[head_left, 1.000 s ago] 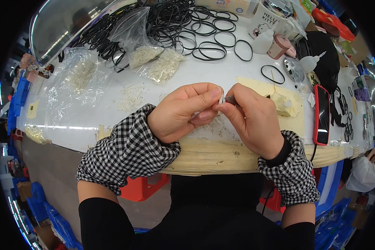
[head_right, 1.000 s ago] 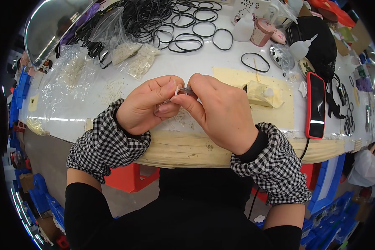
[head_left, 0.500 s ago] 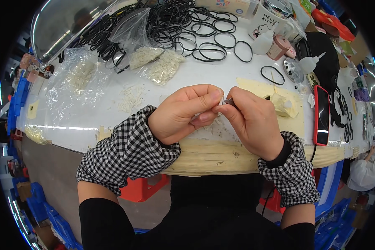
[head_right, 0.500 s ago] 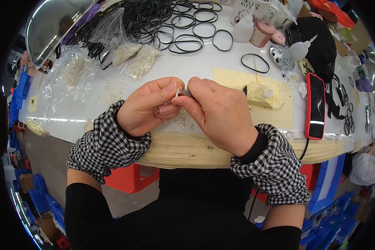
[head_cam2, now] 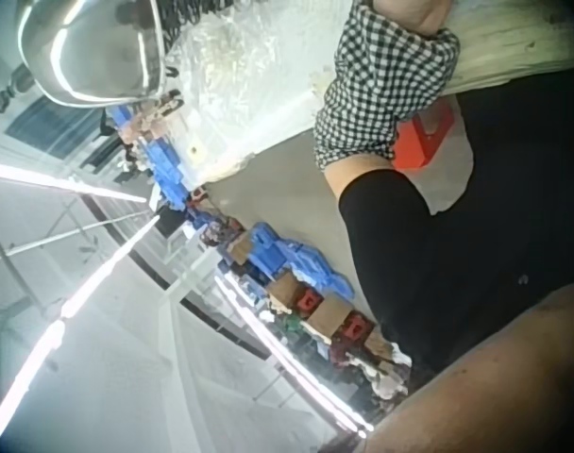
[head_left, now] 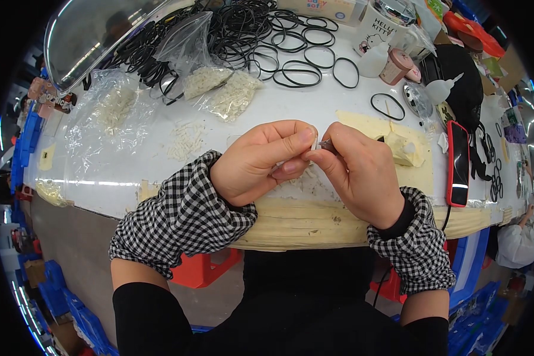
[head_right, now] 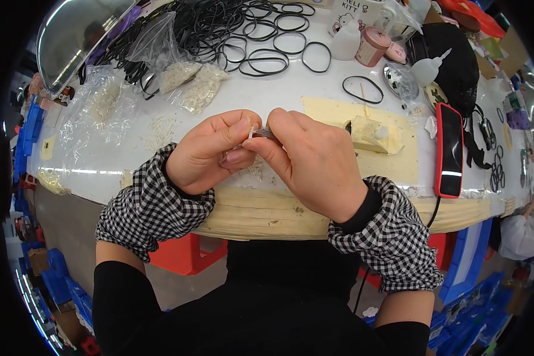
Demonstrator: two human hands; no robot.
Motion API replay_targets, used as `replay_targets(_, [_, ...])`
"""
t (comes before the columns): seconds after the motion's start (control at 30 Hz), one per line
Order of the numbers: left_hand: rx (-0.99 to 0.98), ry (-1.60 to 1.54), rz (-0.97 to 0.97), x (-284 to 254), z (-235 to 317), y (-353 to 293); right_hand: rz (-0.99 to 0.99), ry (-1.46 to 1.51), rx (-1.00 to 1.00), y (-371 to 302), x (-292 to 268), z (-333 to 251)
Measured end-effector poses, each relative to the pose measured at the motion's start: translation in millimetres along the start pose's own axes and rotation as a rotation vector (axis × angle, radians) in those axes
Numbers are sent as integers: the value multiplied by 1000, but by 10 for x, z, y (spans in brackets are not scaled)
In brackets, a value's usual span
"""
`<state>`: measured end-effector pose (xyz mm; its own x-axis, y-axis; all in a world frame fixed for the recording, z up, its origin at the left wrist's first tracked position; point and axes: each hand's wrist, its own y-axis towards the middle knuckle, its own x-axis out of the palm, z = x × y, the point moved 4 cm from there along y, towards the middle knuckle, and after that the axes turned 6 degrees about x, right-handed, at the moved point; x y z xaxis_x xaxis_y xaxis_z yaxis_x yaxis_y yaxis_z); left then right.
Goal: Manually assemble small plastic components and secure them with rubber bands on a factory workbench.
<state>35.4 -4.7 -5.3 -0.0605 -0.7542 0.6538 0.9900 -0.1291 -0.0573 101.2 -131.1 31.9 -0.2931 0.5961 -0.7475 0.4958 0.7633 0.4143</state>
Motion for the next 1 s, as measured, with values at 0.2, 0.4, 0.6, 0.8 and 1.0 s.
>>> replay_targets(0.2, [2,20,1,4,1,9,-24,-9,4,-12,3,3])
replay_targets(0.4, [22,29,5,-25,23,11,-20,32,17,0,-5,17])
replay_targets(0.6, [90,-192,333,-164,106,20,-169,47,129,-7,13,108])
replay_targets(0.8, [118,-227,351,-209,107,15,-310,-50,102,-104,156,73])
replay_targets(1.0, [114,-25,349,-177,101,31,-215,-91,109,-111,165,86])
